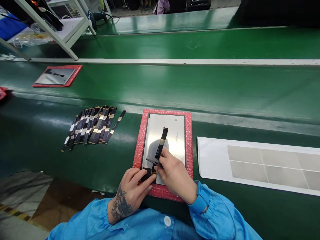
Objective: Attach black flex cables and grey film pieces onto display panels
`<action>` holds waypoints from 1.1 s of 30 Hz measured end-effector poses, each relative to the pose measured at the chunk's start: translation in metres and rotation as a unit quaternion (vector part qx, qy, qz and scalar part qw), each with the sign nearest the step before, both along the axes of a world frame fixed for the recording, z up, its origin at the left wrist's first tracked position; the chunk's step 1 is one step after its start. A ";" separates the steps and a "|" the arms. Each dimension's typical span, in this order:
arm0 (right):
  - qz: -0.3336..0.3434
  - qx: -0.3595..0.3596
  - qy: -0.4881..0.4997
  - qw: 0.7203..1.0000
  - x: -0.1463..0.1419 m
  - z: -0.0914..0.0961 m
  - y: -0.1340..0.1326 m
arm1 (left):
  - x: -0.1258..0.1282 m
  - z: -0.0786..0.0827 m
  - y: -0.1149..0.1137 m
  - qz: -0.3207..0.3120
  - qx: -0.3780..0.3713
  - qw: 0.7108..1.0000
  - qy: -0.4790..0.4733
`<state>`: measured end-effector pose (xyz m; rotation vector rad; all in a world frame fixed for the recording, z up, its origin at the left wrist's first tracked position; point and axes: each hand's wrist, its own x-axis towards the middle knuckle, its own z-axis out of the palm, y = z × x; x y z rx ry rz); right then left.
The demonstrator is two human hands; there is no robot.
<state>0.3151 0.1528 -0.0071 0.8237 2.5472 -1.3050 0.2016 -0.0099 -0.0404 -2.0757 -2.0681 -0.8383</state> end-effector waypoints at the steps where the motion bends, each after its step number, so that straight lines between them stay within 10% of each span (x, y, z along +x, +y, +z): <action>1: 0.001 -0.002 -0.004 1.000 0.000 0.000 0.000 | 0.000 0.000 0.000 0.002 0.002 1.000 0.001; 10: -0.004 0.059 -0.021 0.998 -0.003 0.007 -0.004 | 0.007 0.001 0.001 0.038 -0.039 0.994 -0.094; 16: -0.231 0.236 -0.139 0.934 0.040 0.008 0.004 | -0.016 0.006 0.001 0.112 -0.041 0.957 -0.263; 23: -0.310 0.062 -0.094 0.944 0.091 -0.009 -0.014 | -0.043 0.015 0.014 0.191 -0.182 0.916 -0.304; 29: -0.259 0.054 -0.127 0.956 0.076 0.002 -0.010 | -0.034 0.019 0.026 0.192 -0.153 0.959 -0.140; 33: -0.264 0.082 -0.030 0.961 0.075 0.004 -0.012 | -0.033 0.026 0.027 0.177 -0.129 0.941 -0.258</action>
